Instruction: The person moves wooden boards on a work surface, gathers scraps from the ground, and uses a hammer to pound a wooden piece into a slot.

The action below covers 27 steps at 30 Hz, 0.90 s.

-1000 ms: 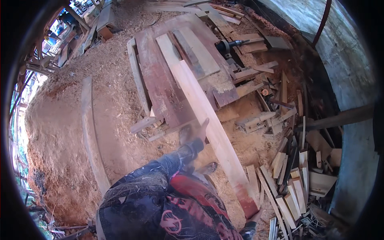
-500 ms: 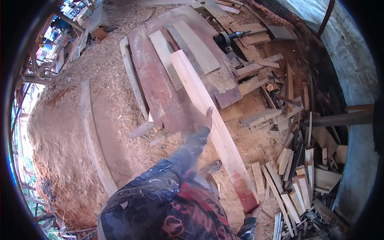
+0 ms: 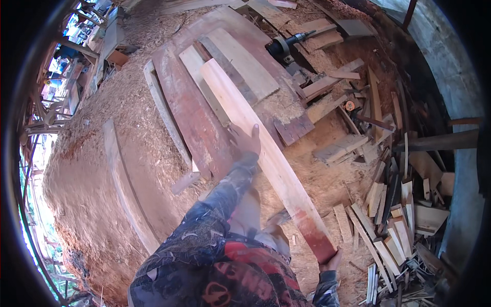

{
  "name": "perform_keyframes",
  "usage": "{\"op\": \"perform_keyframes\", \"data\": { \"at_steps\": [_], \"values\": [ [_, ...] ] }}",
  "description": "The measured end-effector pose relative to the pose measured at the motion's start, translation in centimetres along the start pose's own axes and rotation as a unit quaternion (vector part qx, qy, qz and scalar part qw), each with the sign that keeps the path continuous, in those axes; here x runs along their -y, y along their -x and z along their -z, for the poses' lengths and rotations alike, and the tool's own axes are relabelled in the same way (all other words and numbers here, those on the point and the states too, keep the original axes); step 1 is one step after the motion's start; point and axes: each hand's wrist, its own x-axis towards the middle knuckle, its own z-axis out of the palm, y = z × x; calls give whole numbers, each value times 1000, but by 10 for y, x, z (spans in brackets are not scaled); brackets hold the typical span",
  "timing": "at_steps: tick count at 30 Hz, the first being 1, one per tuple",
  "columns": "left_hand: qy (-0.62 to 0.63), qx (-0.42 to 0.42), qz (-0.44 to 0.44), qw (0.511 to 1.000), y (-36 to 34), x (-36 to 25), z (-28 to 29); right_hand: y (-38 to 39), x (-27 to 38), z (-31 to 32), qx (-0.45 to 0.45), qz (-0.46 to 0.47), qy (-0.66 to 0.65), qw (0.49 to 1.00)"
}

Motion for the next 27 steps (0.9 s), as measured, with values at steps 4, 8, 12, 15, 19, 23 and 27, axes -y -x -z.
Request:
{"op": "perform_keyframes", "data": {
  "at_steps": [4, 8, 12, 15, 19, 23, 27],
  "values": [
    [-2, -12, -23, 1000, -19, -3, 0, -14, -6, -14, 4, 2, -2, 1000],
    [-9, -16, -18, 1000, -49, -6, -7, -25, -13, -39, 18, 7, -13, 1000],
    [-39, -53, -13, 998, -113, 7, -9, -38, -32, -85, 29, -1, -31, 999],
    [-21, -50, -20, 998, -156, -4, -6, -45, -42, -128, 47, 10, -15, 999],
    [-57, -49, -7, 997, -221, -7, 2, -38, -51, -202, 57, 1, -5, 998],
    [-64, -54, -18, 996, -286, -7, 11, -40, -63, -268, 73, -15, -2, 997],
    [-79, -52, -18, 995, -357, -11, 9, -48, -80, -330, 72, -9, 2, 997]
  ]
}}
